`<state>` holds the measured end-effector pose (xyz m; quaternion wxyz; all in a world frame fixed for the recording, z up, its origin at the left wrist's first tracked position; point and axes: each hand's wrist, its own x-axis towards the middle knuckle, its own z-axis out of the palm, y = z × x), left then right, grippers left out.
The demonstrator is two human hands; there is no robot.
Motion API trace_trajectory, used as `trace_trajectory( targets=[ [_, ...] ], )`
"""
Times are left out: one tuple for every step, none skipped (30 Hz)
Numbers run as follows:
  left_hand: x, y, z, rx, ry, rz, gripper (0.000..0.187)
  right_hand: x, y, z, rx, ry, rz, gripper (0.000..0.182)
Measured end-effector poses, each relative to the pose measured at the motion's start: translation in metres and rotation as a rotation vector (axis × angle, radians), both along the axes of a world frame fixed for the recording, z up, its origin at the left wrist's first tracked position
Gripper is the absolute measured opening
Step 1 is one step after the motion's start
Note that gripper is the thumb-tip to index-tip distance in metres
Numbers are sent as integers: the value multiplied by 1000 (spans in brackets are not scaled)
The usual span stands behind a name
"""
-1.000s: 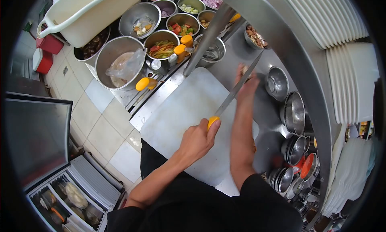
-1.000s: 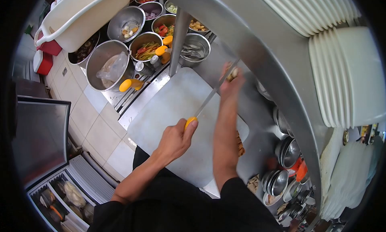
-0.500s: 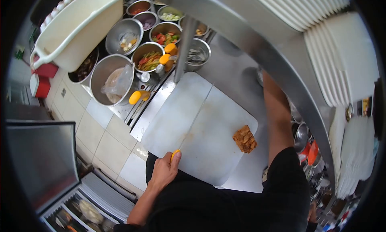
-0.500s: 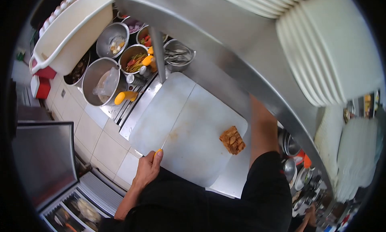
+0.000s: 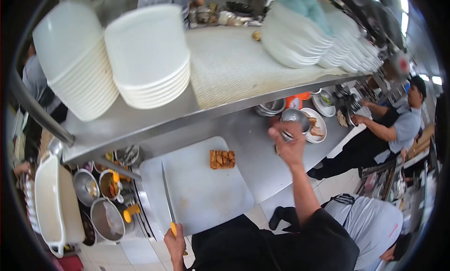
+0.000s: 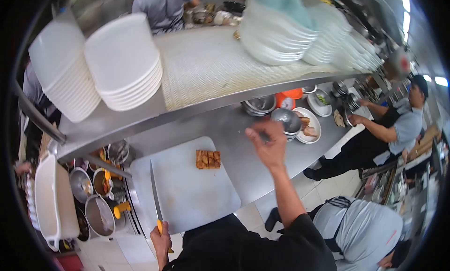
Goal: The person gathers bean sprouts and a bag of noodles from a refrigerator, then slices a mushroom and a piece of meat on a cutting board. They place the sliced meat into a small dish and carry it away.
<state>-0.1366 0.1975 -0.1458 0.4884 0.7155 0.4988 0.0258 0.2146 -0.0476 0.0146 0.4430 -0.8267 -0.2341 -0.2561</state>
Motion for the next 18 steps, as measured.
trace_trajectory(
  targets=[
    [3, 7, 2, 30, 33, -58, 51, 3, 1, 45, 10, -236, -41, 15],
    [6, 14, 4, 61, 68, -111, 51, 9, -9, 70, 31, -273, -54, 16],
    [9, 20, 9, 85, 42, -130, 51, 15, -21, 95, 53, -312, -66, 18],
    [11, 24, 16, 127, 51, -172, 51, 23, -26, 126, 12, -467, -163, 20],
    [13, 28, 21, 168, 61, -212, 51, 36, -32, 157, -34, -618, -262, 22],
    [14, 32, 22, 168, 106, -232, 51, 54, -39, 183, -45, -695, -337, 24],
    [5, 38, 4, 186, 90, -242, 51, 74, -48, 206, -58, -767, -411, 26],
    [-6, 47, -27, 248, 70, -261, 53, 100, -60, 228, -111, -827, -414, 28],
    [-7, 53, -42, 309, 49, -276, 54, 127, -71, 246, -164, -887, -414, 30],
    [1, 44, -9, 145, 104, -210, 52, 149, -78, 260, -260, -792, -429, 29],
    [-1, 33, 10, 160, 92, -216, 52, 169, -85, 271, -353, -691, -444, 29],
    [-2, 22, 25, 248, 185, -227, 56, 183, -91, 279, -341, -699, -462, 29],
    [3, 16, 33, 339, 279, -240, 65, 194, -94, 286, -441, -549, -450, 27],
    [4, 16, 25, 330, 215, -215, 69, 197, -97, 291, -534, -395, -436, 26],
    [-1, 18, 12, 320, 150, -192, 72, 199, -103, 294, -520, -397, -460, 26],
    [-2, 20, 5, 272, 164, -180, 72, 199, -104, 298, -524, -414, -366, 23],
    [-2, 21, 2, 286, 158, -192, 72, 201, -106, 299, -530, -428, -269, 20],
    [-2, 21, 0, 298, 199, -215, 73, 203, -107, 300, -522, -426, -284, 20]
  ],
)
